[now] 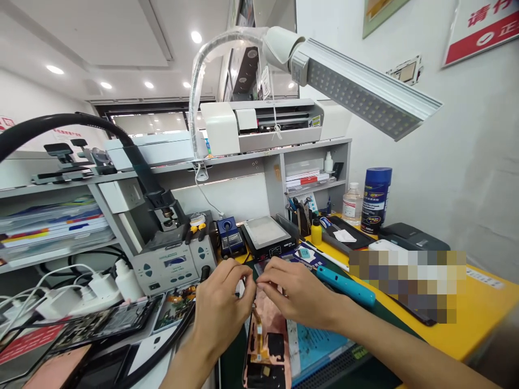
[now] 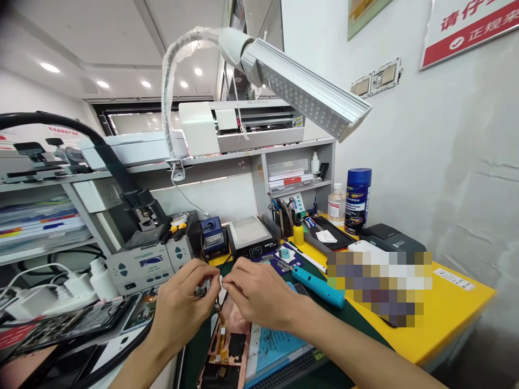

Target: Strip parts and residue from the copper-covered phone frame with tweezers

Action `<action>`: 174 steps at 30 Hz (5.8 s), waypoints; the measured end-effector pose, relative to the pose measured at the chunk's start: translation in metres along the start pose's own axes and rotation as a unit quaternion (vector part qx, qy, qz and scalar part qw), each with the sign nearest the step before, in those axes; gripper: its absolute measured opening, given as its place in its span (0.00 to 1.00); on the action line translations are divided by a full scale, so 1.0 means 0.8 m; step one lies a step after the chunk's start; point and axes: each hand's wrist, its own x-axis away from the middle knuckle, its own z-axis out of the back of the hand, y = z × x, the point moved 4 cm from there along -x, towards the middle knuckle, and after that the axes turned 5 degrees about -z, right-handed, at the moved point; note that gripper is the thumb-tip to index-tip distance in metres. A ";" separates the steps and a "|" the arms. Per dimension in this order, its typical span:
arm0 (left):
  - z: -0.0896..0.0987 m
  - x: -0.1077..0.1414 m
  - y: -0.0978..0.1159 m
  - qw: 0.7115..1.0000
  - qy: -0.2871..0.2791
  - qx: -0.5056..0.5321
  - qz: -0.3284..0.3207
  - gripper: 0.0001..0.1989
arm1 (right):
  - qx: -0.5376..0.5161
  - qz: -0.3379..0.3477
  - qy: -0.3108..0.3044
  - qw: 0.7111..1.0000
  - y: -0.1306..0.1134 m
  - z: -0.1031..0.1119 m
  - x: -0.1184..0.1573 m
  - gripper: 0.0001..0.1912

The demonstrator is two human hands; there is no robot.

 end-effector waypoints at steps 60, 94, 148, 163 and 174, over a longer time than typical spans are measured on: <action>0.006 -0.009 0.005 0.969 -0.020 0.206 0.131 0.06 | -0.182 -0.163 -0.001 0.970 0.005 0.003 -0.007 0.11; -0.002 -0.010 0.000 0.923 -0.053 0.323 0.199 0.07 | -0.368 -0.232 -0.040 0.900 0.020 -0.004 -0.009 0.18; -0.013 0.004 0.012 0.969 0.036 0.148 0.195 0.09 | -0.308 -0.270 0.017 0.912 0.020 -0.014 0.001 0.16; -0.007 0.000 0.022 0.991 0.017 -0.066 -0.117 0.05 | -0.456 -0.341 -0.085 0.818 0.029 -0.018 -0.007 0.18; -0.008 0.000 0.015 0.997 -0.049 0.063 0.013 0.08 | -0.455 -0.305 -0.036 0.836 0.035 -0.019 -0.008 0.10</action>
